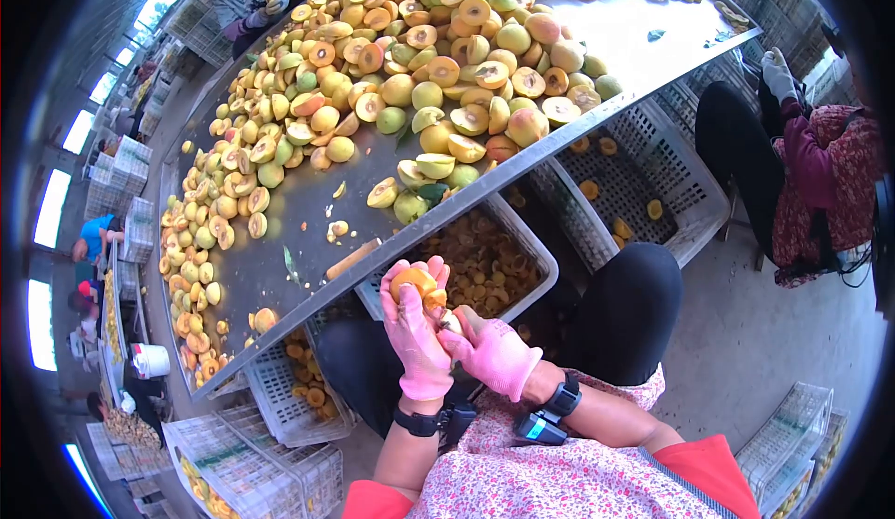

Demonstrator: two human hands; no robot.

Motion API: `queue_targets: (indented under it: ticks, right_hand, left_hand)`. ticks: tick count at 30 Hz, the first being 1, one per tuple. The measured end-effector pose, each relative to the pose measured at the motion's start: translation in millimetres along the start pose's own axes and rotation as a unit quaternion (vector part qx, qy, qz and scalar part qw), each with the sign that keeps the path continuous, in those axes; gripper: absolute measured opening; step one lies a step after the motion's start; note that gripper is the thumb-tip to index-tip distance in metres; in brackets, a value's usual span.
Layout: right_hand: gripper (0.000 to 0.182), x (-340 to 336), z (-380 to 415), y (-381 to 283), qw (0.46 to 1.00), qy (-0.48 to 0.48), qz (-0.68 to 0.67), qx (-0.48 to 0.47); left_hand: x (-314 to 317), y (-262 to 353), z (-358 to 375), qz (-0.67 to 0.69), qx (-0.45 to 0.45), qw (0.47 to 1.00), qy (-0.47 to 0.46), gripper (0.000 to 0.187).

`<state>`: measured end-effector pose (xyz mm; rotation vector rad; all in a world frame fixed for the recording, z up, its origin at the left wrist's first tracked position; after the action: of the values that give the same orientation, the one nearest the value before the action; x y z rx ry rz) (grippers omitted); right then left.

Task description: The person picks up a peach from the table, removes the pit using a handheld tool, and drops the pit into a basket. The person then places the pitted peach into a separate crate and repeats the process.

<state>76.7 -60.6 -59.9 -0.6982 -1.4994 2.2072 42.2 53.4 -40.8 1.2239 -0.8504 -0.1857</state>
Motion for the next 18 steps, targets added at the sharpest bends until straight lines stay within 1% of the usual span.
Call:
queue_targets:
  ticks: [2, 4, 5, 7, 9, 10, 11, 15, 16, 17, 18]
  right_hand:
    - [0.037, -2.5, 1.7, -6.9, 0.999, -0.027, -0.019, 0.013]
    - [0.038, -1.4, 2.3, -6.1, 0.999, -0.033, -0.029, 0.007]
    - [0.038, -2.0, 2.4, -6.7, 0.999, -0.029, -0.026, 0.006]
    - [0.038, -4.5, 2.4, -7.0, 0.999, -0.024, -0.025, 0.005]
    - [0.038, -6.8, 2.7, -12.2, 0.999, -0.038, 0.000, -0.021]
    - [0.038, -9.3, 2.7, -14.0, 0.999, -0.038, 0.000, -0.020]
    - [0.038, -11.0, 2.9, -17.0, 0.998, -0.041, 0.038, -0.026]
    - [0.035, -10.5, 0.9, -12.4, 0.988, -0.041, 0.140, -0.046]
    - [0.035, -8.5, -0.5, -7.9, 0.988, -0.042, 0.141, -0.046]
    - [0.036, -4.8, -2.2, -0.4, 0.983, -0.042, 0.177, -0.038]
    - [0.037, -0.5, -5.2, 8.2, 0.976, -0.042, 0.212, -0.032]
  left_hand:
    - [3.2, 3.0, -0.6, 0.000, -0.003, 1.000, -0.013, 0.039]
    - [8.1, 1.4, -0.9, 0.021, -0.037, 0.998, -0.056, 0.038]
    - [11.5, 2.3, -0.6, 0.010, -0.043, 0.997, -0.067, 0.039]
    - [14.9, 3.7, -0.3, 0.013, -0.052, 0.997, -0.063, 0.038]
    - [13.3, 1.0, -0.1, 0.016, -0.063, 0.996, -0.060, 0.038]
    - [12.5, 0.2, -1.5, -0.009, -0.058, 0.995, -0.086, 0.039]
    - [12.9, -0.2, -1.9, -0.034, -0.052, 0.992, -0.112, 0.040]
    - [7.4, -2.2, -4.7, -0.036, -0.063, 0.992, -0.104, 0.040]
    - [4.0, 2.1, -8.3, -0.029, -0.040, 0.995, -0.089, 0.041]
    - [-1.3, 8.3, -10.5, -0.023, -0.017, 0.997, -0.073, 0.041]
    - [-7.2, 14.5, -12.9, -0.024, -0.014, 0.997, -0.071, 0.041]
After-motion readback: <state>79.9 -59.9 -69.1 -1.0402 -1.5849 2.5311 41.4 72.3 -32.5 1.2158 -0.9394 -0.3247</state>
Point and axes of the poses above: each hand's wrist, its own z-axis away from the middle knuckle, its own x-axis out of the palm, y = z × x, the point moved 7 cm from there along -z, towards the middle knuckle, and after that the axes turned 1 degree about x, right-handed, at the moved point
